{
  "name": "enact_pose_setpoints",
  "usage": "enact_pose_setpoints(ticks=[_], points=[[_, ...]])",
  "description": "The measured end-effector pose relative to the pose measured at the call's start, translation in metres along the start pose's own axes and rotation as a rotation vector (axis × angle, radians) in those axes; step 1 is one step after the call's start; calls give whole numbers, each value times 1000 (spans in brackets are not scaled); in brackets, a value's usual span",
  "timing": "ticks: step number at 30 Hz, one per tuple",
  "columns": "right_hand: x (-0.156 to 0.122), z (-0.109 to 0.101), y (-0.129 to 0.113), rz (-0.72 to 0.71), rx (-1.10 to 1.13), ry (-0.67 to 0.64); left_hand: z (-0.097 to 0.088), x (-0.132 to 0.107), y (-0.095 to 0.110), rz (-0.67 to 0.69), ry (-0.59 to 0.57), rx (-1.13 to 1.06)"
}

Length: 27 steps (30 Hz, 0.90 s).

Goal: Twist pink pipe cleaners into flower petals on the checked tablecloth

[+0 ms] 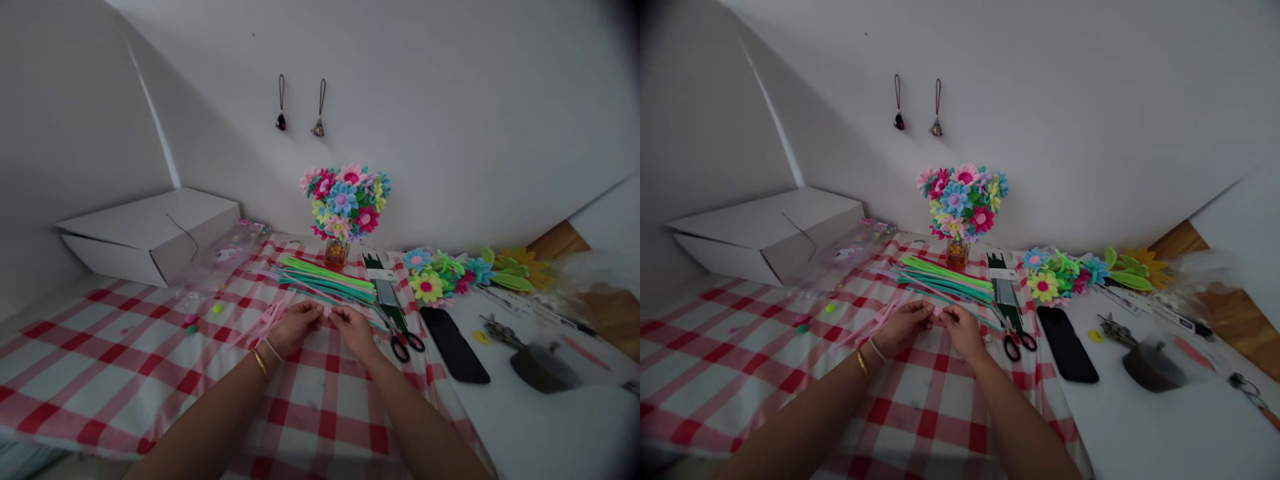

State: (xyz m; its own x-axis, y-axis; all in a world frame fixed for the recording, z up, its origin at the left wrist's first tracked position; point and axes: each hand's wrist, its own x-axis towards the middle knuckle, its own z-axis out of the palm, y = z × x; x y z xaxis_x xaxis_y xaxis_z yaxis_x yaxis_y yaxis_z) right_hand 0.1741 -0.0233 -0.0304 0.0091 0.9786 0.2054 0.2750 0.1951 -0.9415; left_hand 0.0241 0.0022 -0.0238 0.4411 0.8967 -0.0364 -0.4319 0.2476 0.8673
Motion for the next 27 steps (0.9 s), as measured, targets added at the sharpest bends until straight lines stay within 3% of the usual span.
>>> enact_pose_setpoints(ticks=[5,12,15,17,23,25,27], points=[[-1,-1,-3,-99,-143,0,3,-3,1,-20,-38,54],[-6,-4,-14,-344,-601,60,3,-3,-1,-38,-7,41],[-7,-5,-18,-378,-678,70,4,-4,-1,-48,-10,14],[-8,-5,-19,-334,-597,60,5,-4,-1,-37,-31,-1],[-3,-4,-17,-49,-53,-58,4,-3,11,-64,-70,95],[-2,-5,-17,-3,-27,4,-2,-4,25,-47,-2,224],[-2,-5,-17,23,-62,65,-11,-6,44,84,122,353]])
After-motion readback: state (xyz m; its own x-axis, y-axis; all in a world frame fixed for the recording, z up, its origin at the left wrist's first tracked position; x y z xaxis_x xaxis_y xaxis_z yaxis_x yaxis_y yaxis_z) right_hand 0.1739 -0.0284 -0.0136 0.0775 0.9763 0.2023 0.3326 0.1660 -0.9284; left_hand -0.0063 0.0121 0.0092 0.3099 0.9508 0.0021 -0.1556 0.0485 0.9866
